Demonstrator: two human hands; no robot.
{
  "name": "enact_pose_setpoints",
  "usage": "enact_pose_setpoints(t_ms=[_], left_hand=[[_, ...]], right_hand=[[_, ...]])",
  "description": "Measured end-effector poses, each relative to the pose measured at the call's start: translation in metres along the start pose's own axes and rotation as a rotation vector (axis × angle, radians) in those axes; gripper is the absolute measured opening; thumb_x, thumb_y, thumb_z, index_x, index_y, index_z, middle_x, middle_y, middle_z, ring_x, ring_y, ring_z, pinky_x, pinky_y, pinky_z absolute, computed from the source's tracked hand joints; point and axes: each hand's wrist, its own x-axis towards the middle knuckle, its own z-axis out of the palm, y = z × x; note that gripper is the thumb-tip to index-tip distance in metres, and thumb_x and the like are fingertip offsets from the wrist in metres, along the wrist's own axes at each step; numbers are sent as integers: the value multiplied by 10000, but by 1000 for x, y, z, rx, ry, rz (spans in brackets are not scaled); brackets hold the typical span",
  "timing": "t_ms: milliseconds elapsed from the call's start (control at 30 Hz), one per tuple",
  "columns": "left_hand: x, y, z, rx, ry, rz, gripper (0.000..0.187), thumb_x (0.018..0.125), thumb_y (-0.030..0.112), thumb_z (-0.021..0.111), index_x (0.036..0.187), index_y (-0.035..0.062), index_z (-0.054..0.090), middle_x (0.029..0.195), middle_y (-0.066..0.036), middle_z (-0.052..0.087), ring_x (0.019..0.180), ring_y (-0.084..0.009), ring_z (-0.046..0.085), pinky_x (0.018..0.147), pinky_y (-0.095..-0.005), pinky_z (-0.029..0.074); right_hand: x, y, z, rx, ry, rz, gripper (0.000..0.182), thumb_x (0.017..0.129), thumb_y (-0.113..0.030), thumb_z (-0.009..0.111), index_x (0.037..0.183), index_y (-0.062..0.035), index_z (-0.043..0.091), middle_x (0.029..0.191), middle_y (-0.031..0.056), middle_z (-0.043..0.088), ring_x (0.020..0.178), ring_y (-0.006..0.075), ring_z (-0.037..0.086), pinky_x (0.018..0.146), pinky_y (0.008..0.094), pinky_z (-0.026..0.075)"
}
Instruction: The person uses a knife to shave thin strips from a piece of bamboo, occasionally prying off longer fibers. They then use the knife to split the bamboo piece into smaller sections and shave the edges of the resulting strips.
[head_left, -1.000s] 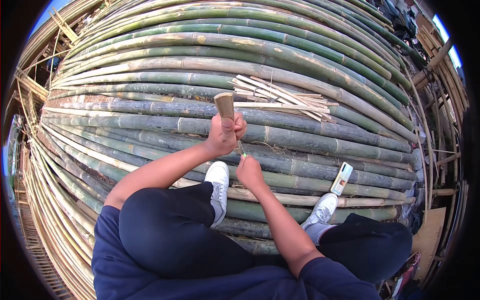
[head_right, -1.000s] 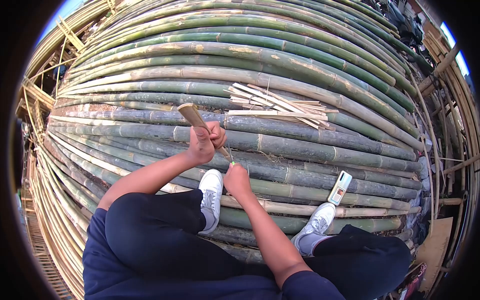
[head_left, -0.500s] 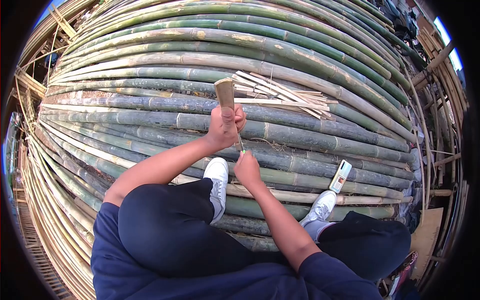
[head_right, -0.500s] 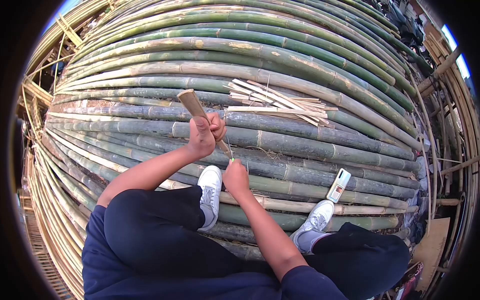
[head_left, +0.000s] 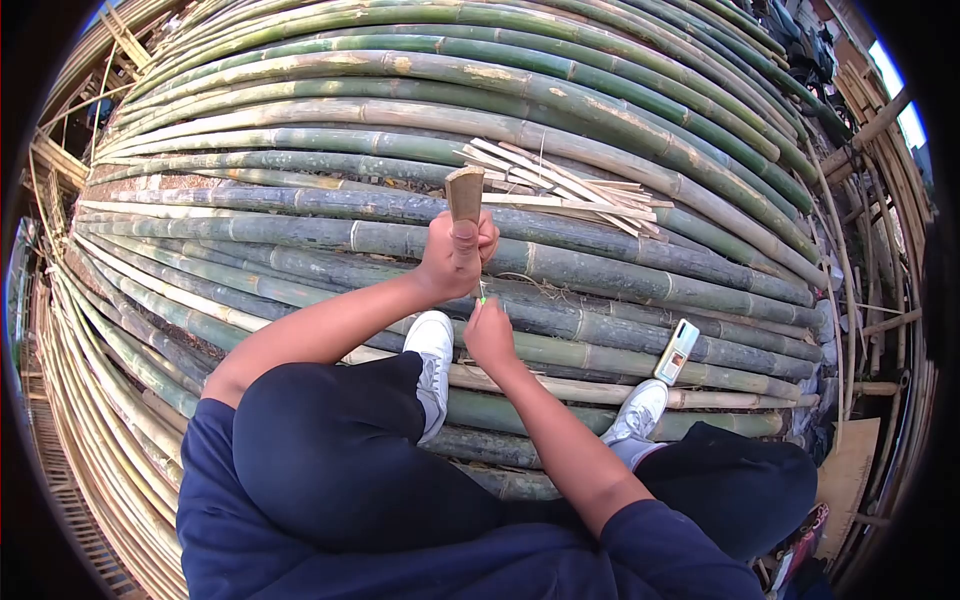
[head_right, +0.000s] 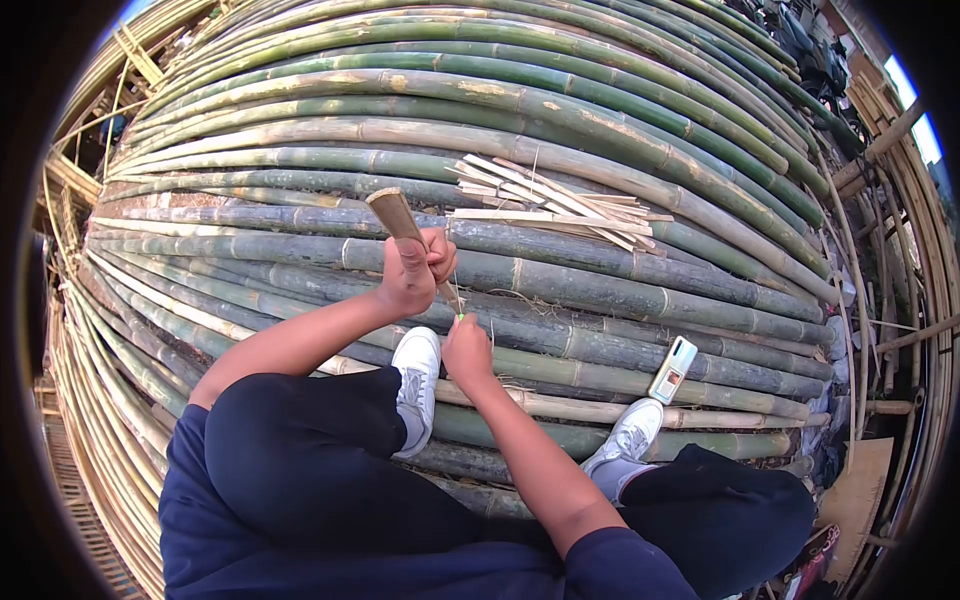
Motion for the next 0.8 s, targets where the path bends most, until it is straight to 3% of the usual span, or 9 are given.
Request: enact_pose_setpoints(t_ms=[67,167,267,367,567,700,800], left_hand=[[3,-1,-1,-1,14,0,662,829,707,388,620,87,290,517,36,273,464,-62,209,428,-251,164],[-2,-4,-1,29,30,6,661,830,705,387,623,86,288,520,34,271,462,-61,209,427,-250,166],[1,-4,-2,28,24,24,652,841,693,376,630,82,289,523,35,262,460,-62,210,423,-251,170],[3,-5,-3,5,66,5,647,847,688,369,635,81,290,528,35,262,461,-63,208,423,-251,170],[-1,-4,0,34,6,24,647,847,688,369,637,82,287,530,36,263,467,-61,209,428,-251,166],[-3,-1,-4,14,-10,0,647,848,686,370,636,81,285,531,36,263,470,-62,210,433,-250,168],[-3,-4,-7,-21,-52,37,623,881,631,400,668,48,340,552,10,332,483,-73,311,426,-239,246]], right_hand=[[2,9,7,-68,-104,18,252,956,-178,410,861,48,469,699,294,584,670,494,570,609,553,440],[-2,-10,-6,51,37,38,276,958,-194,410,866,59,474,742,305,603,713,483,596,639,544,471],[-5,16,15,-57,-159,89,276,957,-180,404,875,69,489,756,311,599,720,476,597,648,539,469],[2,-6,-6,43,-50,64,261,954,-166,409,864,60,502,734,306,594,710,479,590,640,543,462],[-3,19,10,27,-91,30,284,951,-171,428,812,65,504,702,320,563,690,501,562,610,554,426],[-2,-3,-7,106,-40,59,309,953,-190,423,817,73,511,731,331,573,721,508,568,642,555,443],[-7,14,5,40,-145,110,328,953,-206,422,824,81,516,757,340,581,751,507,575,678,554,453]])
